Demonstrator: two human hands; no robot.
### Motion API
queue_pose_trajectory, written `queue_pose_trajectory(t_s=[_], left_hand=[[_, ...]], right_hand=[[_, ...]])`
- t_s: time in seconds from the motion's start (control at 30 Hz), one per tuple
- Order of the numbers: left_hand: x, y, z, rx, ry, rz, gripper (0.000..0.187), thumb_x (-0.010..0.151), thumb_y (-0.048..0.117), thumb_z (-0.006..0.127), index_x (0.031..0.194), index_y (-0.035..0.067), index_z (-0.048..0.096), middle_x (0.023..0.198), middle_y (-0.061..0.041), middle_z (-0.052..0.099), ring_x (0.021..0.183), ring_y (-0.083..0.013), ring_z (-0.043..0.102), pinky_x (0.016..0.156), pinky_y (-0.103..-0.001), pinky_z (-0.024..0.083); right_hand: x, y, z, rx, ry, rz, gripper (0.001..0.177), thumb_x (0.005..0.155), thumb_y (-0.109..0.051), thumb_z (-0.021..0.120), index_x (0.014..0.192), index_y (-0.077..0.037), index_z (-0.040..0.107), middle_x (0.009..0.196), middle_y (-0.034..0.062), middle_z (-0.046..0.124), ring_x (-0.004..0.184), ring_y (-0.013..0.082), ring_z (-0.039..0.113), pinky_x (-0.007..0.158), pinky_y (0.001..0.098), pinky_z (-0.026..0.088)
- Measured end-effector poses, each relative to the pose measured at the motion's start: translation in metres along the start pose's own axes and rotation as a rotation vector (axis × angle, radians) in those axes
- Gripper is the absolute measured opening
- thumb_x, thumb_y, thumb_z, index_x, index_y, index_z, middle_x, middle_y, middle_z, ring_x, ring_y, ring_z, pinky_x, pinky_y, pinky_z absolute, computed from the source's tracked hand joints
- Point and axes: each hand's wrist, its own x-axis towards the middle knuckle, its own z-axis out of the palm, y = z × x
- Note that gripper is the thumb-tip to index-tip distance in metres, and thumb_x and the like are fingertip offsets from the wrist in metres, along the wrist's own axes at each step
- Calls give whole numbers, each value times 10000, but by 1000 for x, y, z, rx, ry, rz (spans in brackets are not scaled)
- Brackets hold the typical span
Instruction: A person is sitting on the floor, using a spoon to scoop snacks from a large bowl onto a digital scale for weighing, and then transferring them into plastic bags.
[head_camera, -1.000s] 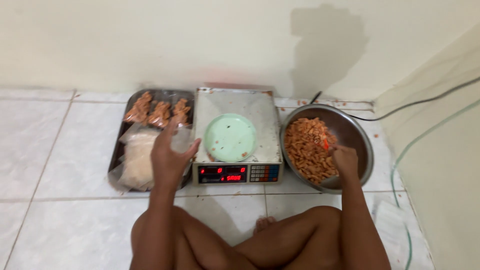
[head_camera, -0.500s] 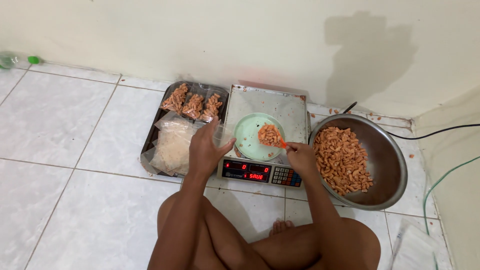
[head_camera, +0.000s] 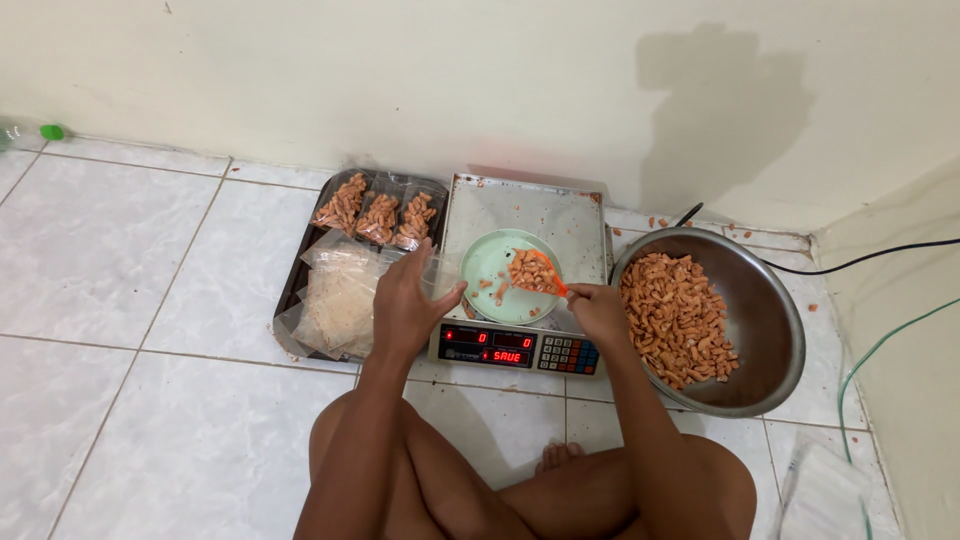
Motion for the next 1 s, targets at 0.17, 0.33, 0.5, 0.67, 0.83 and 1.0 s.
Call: queue_pose_trajectory(t_s=[0.17,0.33,0.5,0.67,0.83,1.0], left_hand=[[1,0,-4,-1,4,5,672,566,401,775,1107,57,576,900,-105,626,822,-238,604,726,-323,457],[5,8,-14,-77,-8,51,638,542,332,803,1067,35,597,879,-127,623,816,-269,599,732,-335,460],[8,15,-14,-15,-3,89,662,538,355,816,1072,25,605,882,-129,616,824,-263,592,755,-330,458],[12,31,-22,-34,-67,69,661,575,331,808,1102,-3,591,907,-128,623,829,-247,595,760,-325,456],[14,35,-23,-94,-133,-24,671,610,308,801,1149,-13,562,967,-119,622,883,-231,590,790,-322,440],[16,43,-29,-90,-153,-11,659,622,252,802,1147,-52,543,963,-161,617,884,-270,592,785,-352,446]], right_hand=[[5,9,-10,125,89,92,241,706,-100,552,911,-72,676,635,132,611,548,177,505,501,261,395],[13,50,-69,146,232,170,274,699,-108,588,959,-45,647,571,160,554,496,186,464,473,260,363],[14,121,-142,-665,359,9,265,770,-106,512,954,-22,682,750,266,608,703,401,589,539,372,459],[18,212,-146,-789,563,254,229,775,-244,548,860,-46,628,728,167,618,756,339,628,637,408,520],[13,176,-132,-841,795,-94,222,750,-181,549,907,-83,673,710,146,542,678,320,579,615,407,487],[7,128,-107,-575,320,-91,184,720,-107,494,581,-18,576,406,59,385,396,221,448,460,293,403]])
